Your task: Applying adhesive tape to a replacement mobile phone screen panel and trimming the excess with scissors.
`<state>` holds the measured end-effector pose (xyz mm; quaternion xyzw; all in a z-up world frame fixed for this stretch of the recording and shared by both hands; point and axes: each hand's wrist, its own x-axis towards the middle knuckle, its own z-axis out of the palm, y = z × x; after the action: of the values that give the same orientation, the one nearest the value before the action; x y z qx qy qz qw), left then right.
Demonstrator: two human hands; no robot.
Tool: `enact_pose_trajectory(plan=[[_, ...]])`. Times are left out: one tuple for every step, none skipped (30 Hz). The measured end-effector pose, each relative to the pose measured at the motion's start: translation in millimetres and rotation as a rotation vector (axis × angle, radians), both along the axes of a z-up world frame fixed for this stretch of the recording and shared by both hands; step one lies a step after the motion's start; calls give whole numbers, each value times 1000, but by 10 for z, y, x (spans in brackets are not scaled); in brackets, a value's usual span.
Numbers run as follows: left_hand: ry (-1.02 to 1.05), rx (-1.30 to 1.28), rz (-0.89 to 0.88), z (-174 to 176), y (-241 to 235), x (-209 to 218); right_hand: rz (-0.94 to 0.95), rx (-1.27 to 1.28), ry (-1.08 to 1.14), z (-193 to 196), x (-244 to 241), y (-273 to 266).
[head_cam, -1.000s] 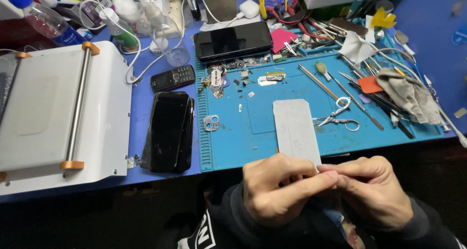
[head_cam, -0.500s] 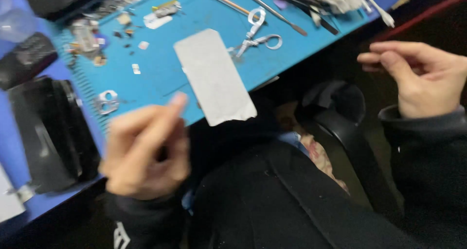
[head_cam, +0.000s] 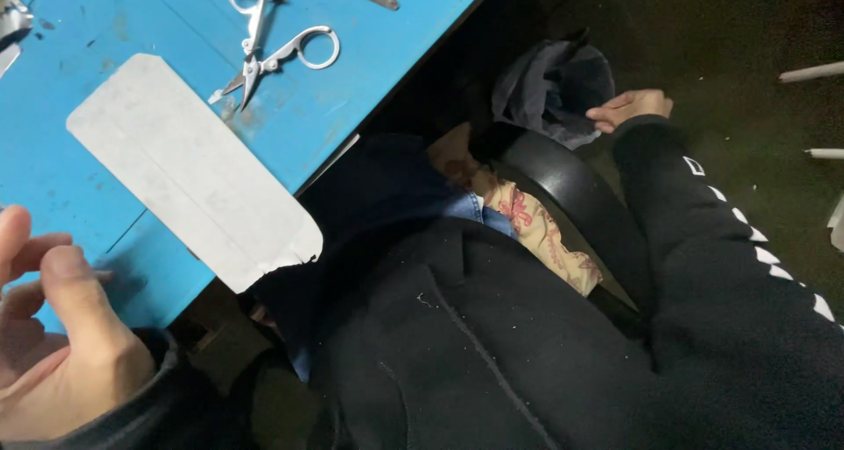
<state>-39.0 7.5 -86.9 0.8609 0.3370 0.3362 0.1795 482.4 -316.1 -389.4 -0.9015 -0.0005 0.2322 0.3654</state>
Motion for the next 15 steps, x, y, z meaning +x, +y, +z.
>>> enact_pose_trajectory(plan=[[5,-2,1,30,-20,65,1,-2,5,-227,94,-52],[13,-48,75,59,-41,127,-88,18,30,-454,184,-106],[21,-96,148,91,-61,184,-176,39,54,-685,267,-151],[26,-96,150,48,-53,140,-175,38,59,-801,367,-180],[90,-29,146,11,-42,92,-378,253,96,-922,458,-203],[154,37,141,-25,-33,41,-582,468,131,-1043,546,-227],[158,38,139,-16,-45,68,-585,467,134,-1313,765,-320],[121,-35,185,-6,-58,90,-614,560,194,-1583,978,-415],[83,-110,231,2,-71,114,-641,653,253,-1847,1200,-507],[85,-109,230,81,-121,215,-643,653,255,-1767,1196,-460],[155,-85,297,158,-175,309,-413,378,161,-1683,1201,-397],[223,-63,363,236,-226,398,-182,105,66,-1599,1201,-333],[224,-63,365,206,-226,359,-179,104,68,-1551,1185,-304],[231,-59,373,176,-225,318,3,-144,-45,-1502,1165,-273],[238,-54,381,148,-224,272,187,-390,-159,-1455,1143,-237]])
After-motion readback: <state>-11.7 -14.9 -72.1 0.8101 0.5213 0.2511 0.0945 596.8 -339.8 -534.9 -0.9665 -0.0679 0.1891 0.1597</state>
